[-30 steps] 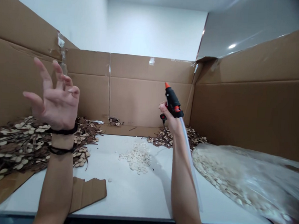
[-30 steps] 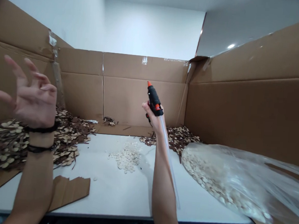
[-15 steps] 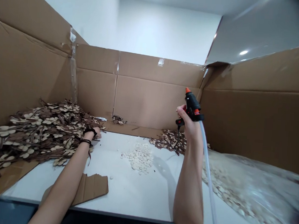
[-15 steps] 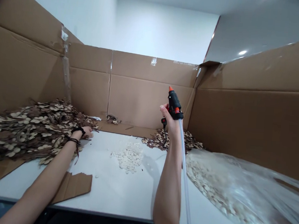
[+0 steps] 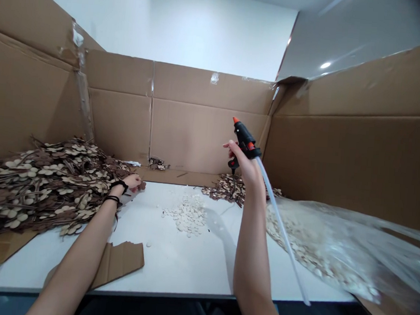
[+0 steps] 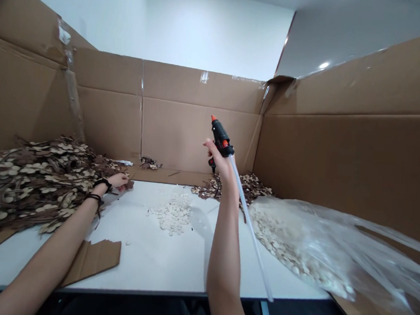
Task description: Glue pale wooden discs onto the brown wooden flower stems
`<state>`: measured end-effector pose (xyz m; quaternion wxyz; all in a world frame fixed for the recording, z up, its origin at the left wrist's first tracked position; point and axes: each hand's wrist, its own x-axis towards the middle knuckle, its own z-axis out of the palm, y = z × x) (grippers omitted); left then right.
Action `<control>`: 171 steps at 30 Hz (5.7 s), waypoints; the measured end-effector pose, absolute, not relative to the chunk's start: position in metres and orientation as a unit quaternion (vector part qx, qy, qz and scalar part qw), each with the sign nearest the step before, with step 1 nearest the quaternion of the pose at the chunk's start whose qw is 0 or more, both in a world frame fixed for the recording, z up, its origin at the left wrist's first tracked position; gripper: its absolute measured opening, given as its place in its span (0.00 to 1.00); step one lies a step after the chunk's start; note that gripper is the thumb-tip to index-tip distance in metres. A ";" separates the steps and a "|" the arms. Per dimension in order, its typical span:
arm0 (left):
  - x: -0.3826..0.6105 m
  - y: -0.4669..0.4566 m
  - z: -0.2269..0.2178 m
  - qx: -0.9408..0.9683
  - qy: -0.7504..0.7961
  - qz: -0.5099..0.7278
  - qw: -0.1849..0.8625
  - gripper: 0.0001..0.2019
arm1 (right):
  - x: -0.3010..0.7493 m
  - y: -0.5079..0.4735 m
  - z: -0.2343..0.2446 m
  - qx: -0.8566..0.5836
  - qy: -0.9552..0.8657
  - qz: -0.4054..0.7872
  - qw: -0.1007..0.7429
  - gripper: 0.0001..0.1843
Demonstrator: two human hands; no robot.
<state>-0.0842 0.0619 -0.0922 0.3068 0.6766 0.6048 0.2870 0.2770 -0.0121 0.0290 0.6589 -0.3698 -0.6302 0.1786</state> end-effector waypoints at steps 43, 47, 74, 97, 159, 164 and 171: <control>0.000 -0.028 0.038 0.669 0.225 0.493 0.509 0.14 | 0.231 -0.021 0.023 -0.369 -0.697 0.285 0.545 0.31; 0.002 -0.031 0.039 0.670 0.225 0.496 0.505 0.14 | 0.232 -0.019 0.022 -0.367 -0.695 0.285 0.549 0.30; 0.040 -0.018 0.017 0.715 0.315 0.536 0.320 0.19 | 0.224 -0.001 0.017 -0.245 -0.739 0.337 0.530 0.14; 0.019 0.046 -0.030 0.846 0.434 0.244 0.192 0.20 | 0.232 0.016 0.011 -0.278 -0.675 0.324 0.602 0.17; 0.039 -0.003 0.008 0.634 0.350 0.629 0.284 0.19 | 0.206 0.011 0.007 -0.234 -0.649 0.391 0.609 0.13; 0.041 -0.003 0.007 0.649 0.344 0.637 0.233 0.15 | 0.205 0.007 0.009 -0.238 -0.645 0.396 0.608 0.14; 0.045 -0.003 0.007 0.631 0.331 0.668 0.214 0.12 | 0.206 0.009 0.008 -0.232 -0.635 0.413 0.610 0.14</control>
